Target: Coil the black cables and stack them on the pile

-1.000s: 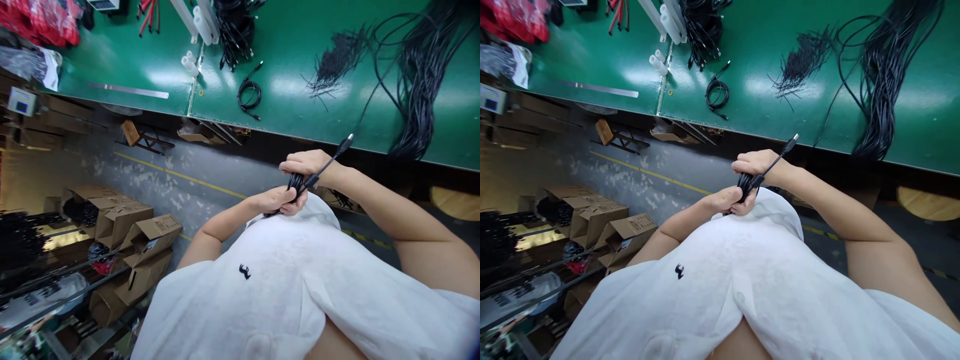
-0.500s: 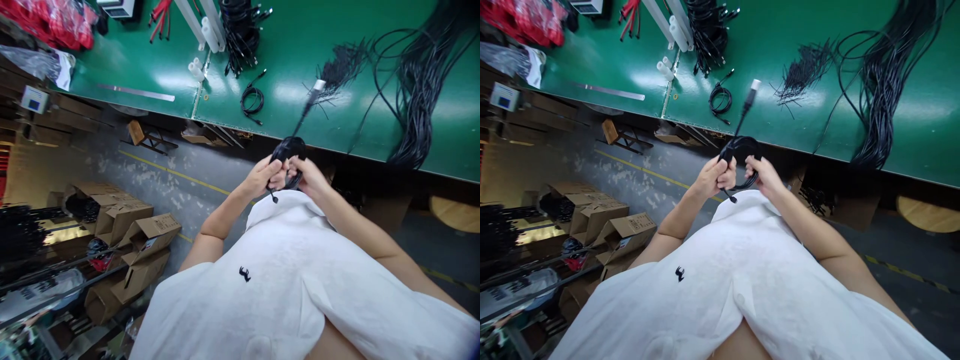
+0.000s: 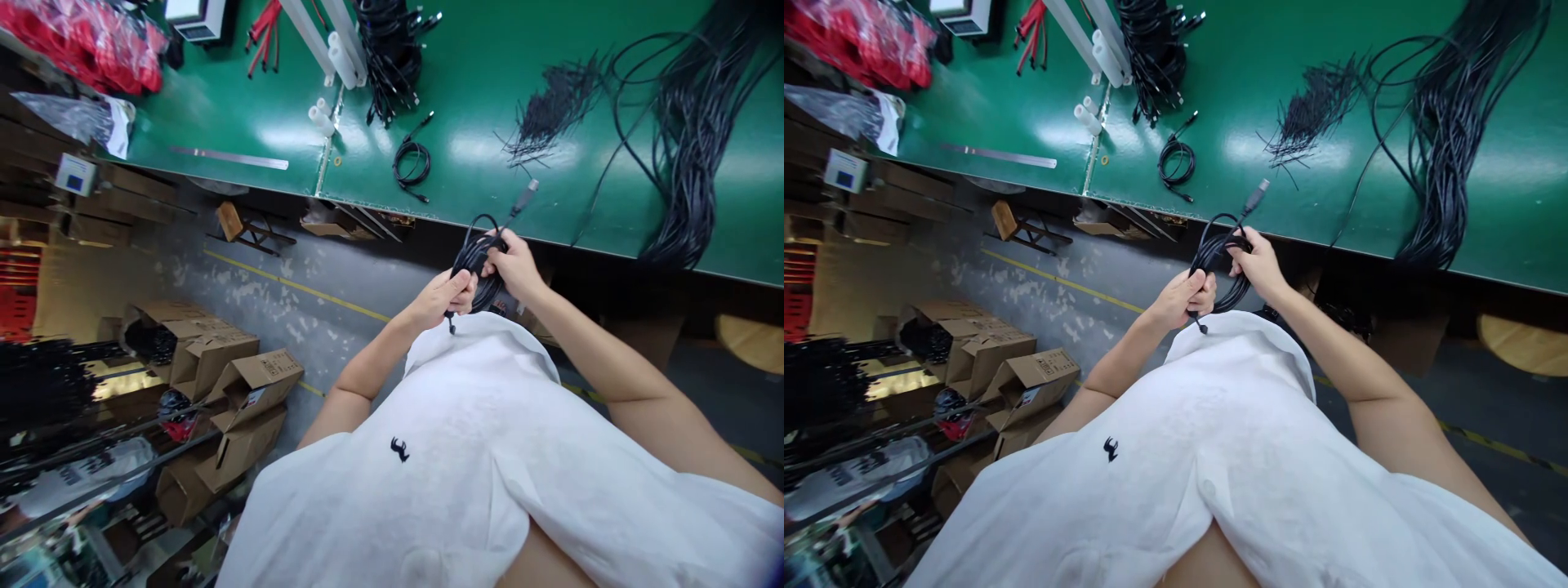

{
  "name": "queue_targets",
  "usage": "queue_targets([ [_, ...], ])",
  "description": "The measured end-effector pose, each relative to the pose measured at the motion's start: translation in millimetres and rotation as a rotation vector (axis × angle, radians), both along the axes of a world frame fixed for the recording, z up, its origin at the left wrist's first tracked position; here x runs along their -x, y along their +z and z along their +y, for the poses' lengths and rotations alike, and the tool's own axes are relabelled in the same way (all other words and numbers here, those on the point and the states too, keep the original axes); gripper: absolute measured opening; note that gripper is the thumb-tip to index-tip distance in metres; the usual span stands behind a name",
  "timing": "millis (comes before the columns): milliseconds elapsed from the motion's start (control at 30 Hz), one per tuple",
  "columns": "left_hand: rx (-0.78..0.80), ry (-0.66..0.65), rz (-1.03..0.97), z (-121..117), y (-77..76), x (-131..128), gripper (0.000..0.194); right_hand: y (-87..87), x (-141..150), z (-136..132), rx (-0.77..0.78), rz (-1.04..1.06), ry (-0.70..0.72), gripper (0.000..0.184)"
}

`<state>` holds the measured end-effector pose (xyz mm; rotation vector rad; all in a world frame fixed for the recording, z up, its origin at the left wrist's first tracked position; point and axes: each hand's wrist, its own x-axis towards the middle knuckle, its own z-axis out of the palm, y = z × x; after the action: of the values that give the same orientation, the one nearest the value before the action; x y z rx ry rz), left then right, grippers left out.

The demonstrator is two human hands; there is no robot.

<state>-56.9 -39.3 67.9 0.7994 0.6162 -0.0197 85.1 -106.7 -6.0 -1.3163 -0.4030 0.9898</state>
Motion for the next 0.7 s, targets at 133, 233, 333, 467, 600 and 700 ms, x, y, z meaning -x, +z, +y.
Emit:
queue_targets([
  [133,0.076,-0.101,-0.036,6.8,13.3,10.5,0.040,19.7,-32.1,-5.8,-0.061,-0.664,0.270,0.036],
  [233,0.083,-0.110,-0.056,6.9,16.4,14.9,0.040,31.4,-32.2,-4.5,-0.116,-0.804,0.266,0.065],
  [333,0.096,-0.144,-0.025,7.5,16.9,20.2,0.041,37.1,-21.3,-1.4,-0.154,-0.918,0.291,0.055],
  [467,0.136,-0.178,-0.062,10.3,14.5,29.0,0.040,43.2,-10.0,0.4,-0.243,-1.120,0.443,0.023],
  [600,0.176,-0.179,-0.055,14.5,9.3,36.1,0.041,48.0,-1.3,-1.0,-0.203,-1.253,0.554,0.026],
  [700,0.162,-0.224,-0.054,19.8,9.4,43.0,0.045,49.0,4.6,-1.1,-0.146,-1.280,0.543,0.025],
])
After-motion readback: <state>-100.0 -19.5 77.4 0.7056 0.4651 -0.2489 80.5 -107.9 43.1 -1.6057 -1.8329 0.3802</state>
